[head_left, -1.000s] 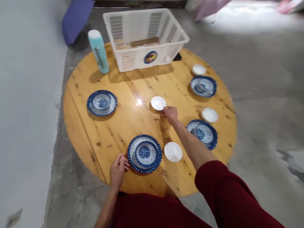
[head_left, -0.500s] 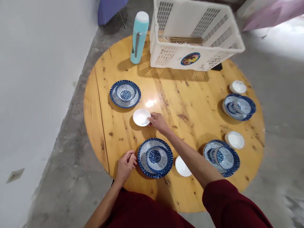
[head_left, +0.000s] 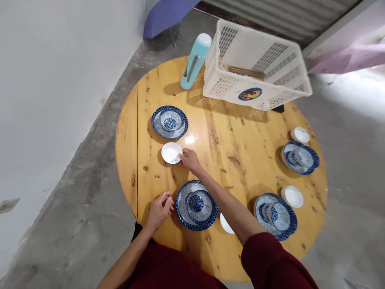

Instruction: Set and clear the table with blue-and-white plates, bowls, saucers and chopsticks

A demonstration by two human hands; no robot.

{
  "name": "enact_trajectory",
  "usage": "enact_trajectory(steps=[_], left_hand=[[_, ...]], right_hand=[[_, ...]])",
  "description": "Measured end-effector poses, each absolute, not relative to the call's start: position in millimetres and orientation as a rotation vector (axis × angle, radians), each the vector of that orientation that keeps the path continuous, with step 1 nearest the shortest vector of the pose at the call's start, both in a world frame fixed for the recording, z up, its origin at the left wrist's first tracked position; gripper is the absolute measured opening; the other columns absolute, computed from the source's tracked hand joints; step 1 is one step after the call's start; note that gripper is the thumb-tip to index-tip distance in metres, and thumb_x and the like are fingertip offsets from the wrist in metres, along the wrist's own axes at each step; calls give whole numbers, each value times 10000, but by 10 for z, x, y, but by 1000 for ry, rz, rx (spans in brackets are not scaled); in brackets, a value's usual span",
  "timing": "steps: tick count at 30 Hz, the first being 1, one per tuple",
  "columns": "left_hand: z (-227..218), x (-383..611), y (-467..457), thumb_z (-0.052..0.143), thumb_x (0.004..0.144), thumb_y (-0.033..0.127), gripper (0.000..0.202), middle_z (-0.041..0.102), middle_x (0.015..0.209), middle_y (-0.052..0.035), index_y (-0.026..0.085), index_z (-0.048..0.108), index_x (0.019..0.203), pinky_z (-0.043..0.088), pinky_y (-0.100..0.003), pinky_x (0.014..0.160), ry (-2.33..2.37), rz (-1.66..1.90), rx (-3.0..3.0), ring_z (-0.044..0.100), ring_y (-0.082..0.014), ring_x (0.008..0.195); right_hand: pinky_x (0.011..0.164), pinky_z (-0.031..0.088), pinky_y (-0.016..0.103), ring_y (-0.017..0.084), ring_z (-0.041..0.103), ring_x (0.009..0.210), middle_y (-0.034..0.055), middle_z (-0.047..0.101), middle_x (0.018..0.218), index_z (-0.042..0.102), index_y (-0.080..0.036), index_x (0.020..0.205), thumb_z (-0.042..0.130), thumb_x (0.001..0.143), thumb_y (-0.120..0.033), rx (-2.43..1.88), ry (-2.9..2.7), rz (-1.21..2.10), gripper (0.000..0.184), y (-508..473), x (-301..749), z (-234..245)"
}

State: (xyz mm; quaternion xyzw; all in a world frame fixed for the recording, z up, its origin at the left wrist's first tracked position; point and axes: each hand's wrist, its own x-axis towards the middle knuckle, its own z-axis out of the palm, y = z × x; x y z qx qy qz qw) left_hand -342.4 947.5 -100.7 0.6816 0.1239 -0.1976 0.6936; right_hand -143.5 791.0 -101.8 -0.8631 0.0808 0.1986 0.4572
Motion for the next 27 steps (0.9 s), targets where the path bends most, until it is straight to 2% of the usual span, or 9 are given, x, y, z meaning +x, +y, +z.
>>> enact_trajectory(steps=[7,17,27], left_hand=[[-1011,-3427,9474,501,892,392,283,643,747,3,201,629,1057,494,-211,482,274,-440,1520,623,-126,596],[-1043,-3446,9482,494,909,379,272,641,761,4,202,623,1071,506,-210,486,246,-429,1548,636,-126,602],[-1011,-3438,9475,511,896,392,272,642,735,9,207,632,1056,506,-222,485,245,-418,1547,630,-133,596]], right_hand=[[541,503,230,174,690,559,46,721,722,589,-165,850,489,843,-180,-2191,174,501,101,7919,-1432,-1009],[576,519,249,191,694,577,24,701,645,619,-173,847,489,821,-169,-2219,139,497,132,7879,-1428,-1018],[619,548,273,202,708,620,46,720,673,624,-163,860,514,852,-208,-2193,178,506,119,7901,-1458,-998]])
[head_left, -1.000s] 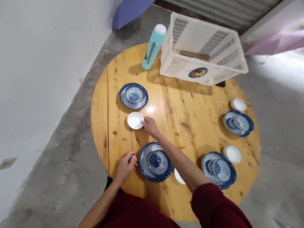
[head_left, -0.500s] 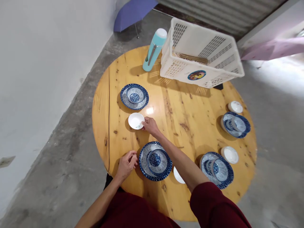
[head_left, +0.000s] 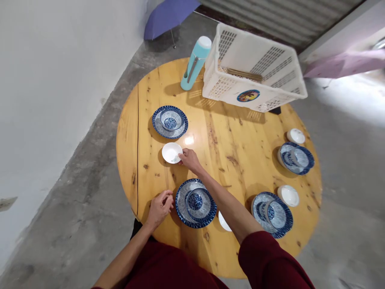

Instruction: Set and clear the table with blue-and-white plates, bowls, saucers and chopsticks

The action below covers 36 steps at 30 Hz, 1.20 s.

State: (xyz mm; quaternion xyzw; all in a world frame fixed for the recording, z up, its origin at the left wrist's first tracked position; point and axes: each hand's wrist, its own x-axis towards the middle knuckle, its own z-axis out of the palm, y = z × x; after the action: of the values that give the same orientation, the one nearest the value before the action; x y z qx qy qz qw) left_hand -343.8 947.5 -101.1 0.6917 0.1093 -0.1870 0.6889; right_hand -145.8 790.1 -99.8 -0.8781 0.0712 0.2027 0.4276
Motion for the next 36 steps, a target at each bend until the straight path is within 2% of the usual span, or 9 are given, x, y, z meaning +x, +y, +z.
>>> enact_trajectory(steps=[6,10,16,21,24,27,31,36], left_hand=[[-1056,-3449,9479,508,891,390,282,637,747,10,204,630,1064,502,-224,487,229,-433,1544,630,-133,601],[-1036,-3433,9501,505,881,395,278,629,736,15,204,624,1045,491,-221,488,220,-445,1518,627,-129,595],[-996,-3359,9573,539,850,431,293,634,703,15,192,619,1000,463,-218,473,165,-533,1488,606,-121,546],[-1011,-3288,9637,552,854,509,368,647,722,-9,169,607,984,476,-214,495,91,-630,1429,604,-115,558],[-983,-3238,9669,570,853,524,390,655,733,-16,161,611,989,487,-214,516,67,-659,1423,602,-112,568],[-950,-3206,9696,580,853,528,406,670,758,-29,151,624,998,498,-218,539,66,-682,1439,613,-116,595],[-953,-3239,9738,596,839,552,444,688,785,-39,148,646,1016,509,-228,538,132,-627,1494,616,-119,591],[-887,-3310,9772,652,790,602,518,706,813,-40,150,677,1042,544,-247,549,158,-530,1644,632,-130,601]], right_hand=[[570,558,265,197,711,607,62,736,698,624,-129,1033,527,874,-220,-2108,236,554,207,7867,-1507,-913],[629,580,278,179,711,640,65,749,758,615,-121,1120,564,853,-262,-2058,256,385,306,7678,-1688,-614],[728,606,364,202,721,705,87,757,865,664,-199,1041,598,847,-466,-1943,445,-116,336,7222,-2662,-21],[701,592,367,204,699,675,80,748,825,697,-200,1005,633,814,-507,-1830,979,-398,367,7123,-4115,-136],[637,567,328,192,679,637,69,743,788,689,-149,1001,665,751,-543,-1678,1256,-343,467,7375,-4929,-356],[587,547,310,186,652,590,54,726,734,674,-145,976,670,711,-560,-1524,1389,-278,493,7724,-5362,-506],[563,513,298,185,635,562,38,708,697,675,-182,917,561,811,-552,-1625,1130,-122,401,8002,-5265,-551],[626,476,262,175,668,653,29,717,729,687,-191,978,433,910,-375,-1914,825,-66,320,7801,-5058,-499]])
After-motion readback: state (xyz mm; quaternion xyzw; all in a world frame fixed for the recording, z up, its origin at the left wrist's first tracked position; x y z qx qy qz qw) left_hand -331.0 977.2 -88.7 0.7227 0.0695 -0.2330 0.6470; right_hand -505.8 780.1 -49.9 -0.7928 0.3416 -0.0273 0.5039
